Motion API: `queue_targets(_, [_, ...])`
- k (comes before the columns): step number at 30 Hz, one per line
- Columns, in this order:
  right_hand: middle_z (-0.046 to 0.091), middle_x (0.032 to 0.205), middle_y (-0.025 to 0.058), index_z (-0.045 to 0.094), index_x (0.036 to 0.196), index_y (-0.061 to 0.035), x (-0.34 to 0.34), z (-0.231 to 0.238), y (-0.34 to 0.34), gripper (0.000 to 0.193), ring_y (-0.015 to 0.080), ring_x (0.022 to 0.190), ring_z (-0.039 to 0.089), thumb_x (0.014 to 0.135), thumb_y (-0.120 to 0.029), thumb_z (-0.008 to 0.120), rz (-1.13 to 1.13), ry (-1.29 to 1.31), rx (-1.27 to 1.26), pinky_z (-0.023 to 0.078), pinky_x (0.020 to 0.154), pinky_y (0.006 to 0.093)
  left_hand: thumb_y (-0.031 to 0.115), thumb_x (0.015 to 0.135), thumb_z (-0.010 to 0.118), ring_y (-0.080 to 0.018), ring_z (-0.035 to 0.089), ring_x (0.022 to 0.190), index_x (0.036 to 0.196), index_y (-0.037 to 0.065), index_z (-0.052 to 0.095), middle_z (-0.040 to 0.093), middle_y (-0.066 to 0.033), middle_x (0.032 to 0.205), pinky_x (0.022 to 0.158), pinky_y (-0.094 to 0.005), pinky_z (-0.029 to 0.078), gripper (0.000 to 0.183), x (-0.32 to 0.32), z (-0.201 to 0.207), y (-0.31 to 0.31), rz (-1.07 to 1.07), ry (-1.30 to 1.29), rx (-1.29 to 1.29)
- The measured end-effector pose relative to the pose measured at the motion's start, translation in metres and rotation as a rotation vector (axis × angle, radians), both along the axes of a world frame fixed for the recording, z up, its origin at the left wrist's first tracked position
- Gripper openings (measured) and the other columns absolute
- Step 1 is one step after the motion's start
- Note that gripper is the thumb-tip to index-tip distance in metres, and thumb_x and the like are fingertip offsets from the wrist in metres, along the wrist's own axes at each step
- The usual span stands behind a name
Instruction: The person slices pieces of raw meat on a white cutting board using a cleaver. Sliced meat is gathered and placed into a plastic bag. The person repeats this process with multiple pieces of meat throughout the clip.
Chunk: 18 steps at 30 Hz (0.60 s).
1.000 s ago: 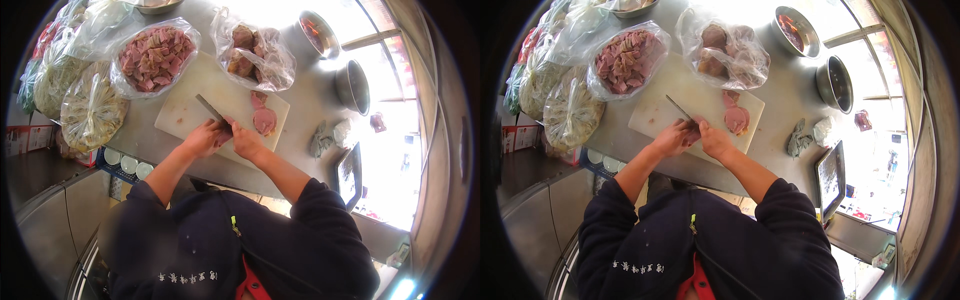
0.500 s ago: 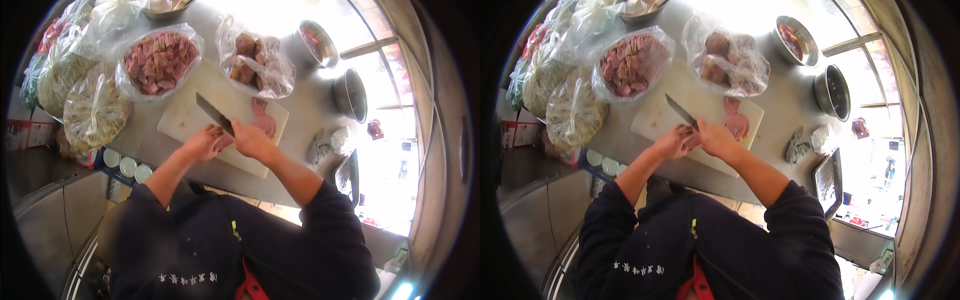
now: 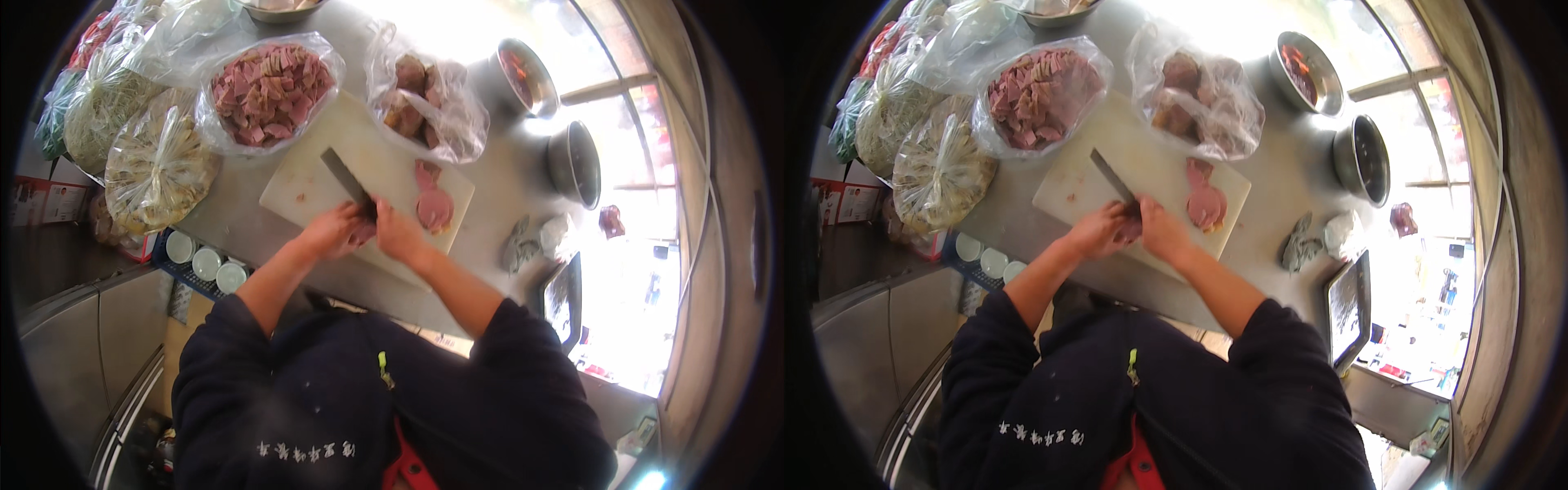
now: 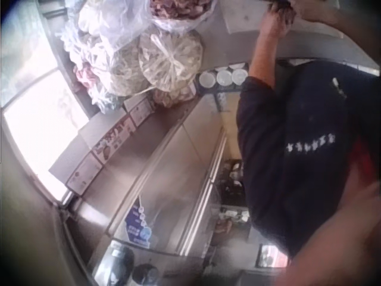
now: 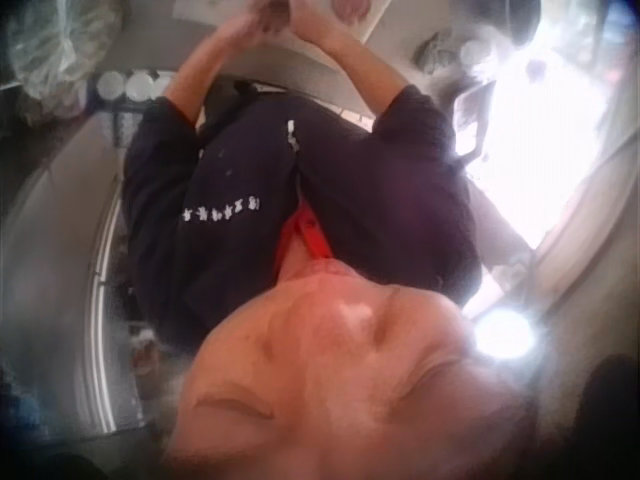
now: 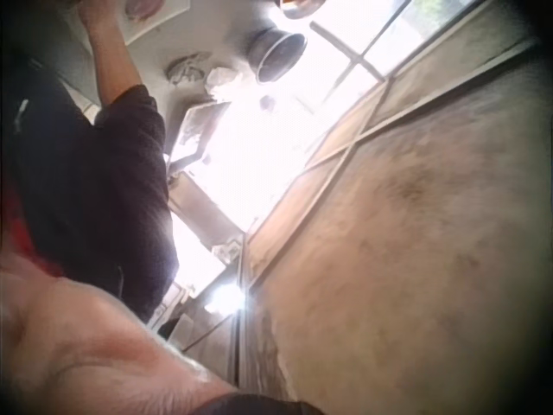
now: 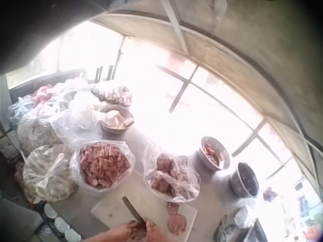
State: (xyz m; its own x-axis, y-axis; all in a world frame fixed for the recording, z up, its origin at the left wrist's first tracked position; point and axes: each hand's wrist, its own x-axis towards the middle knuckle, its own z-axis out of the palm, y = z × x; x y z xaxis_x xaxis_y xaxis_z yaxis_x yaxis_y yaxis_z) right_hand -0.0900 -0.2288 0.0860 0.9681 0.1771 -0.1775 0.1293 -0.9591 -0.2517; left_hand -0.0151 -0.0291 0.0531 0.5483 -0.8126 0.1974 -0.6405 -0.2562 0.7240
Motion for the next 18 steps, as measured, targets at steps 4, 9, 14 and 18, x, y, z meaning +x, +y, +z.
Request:
queue_targets(4, [0.068,0.086,0.0292,0.046,0.130,0.0051,0.033,0.073,0.009,0.042,0.0484,0.078,0.068,0.090,-0.007,0.053,0.042,0.138,0.065,0.052,0.068,0.0595,0.014,0.077,0.076,-0.0349,0.057,0.118,0.111,0.002,0.070,0.062,-0.0125,0.126,0.099,-0.0418,0.053,0.037,-0.009,-0.013,0.006,0.065,-0.046,-0.066])
queue_targets(9, [0.068,0.087,0.0302,0.046,0.128,0.0033,-0.001,0.005,0.003,0.040,0.0493,0.076,0.066,0.091,-0.007,0.053,-0.025,0.055,0.028,0.051,0.067,0.0611,0.013,0.076,0.077,-0.0339,0.058,0.117,0.109,0.004,0.071,0.063,-0.0117,0.126,0.097,-0.0406,0.053,0.035,-0.012,-0.003,0.004,0.022,-0.004,-0.033])
queue_targets(14, [0.070,0.091,0.0285,0.046,0.131,0.0029,0.026,0.083,0.014,0.045,0.0486,0.083,0.067,0.088,-0.004,0.056,-0.013,0.207,0.099,0.052,0.073,0.0574,0.013,0.077,0.076,-0.0341,0.059,0.115,0.105,0.006,0.070,0.064,-0.0109,0.121,0.094,-0.0416,0.054,0.030,-0.010,-0.012,0.006,0.107,-0.122,-0.160])
queue_targets(18, [0.069,0.092,0.0297,0.045,0.132,0.0044,-0.001,0.019,0.008,0.044,0.0495,0.085,0.067,0.090,-0.006,0.054,-0.074,0.124,0.059,0.052,0.074,0.0575,0.015,0.077,0.076,-0.0333,0.058,0.118,0.104,0.004,0.070,0.064,-0.0107,0.123,0.098,-0.0412,0.053,0.030,-0.018,-0.009,0.005,0.054,-0.013,-0.055])
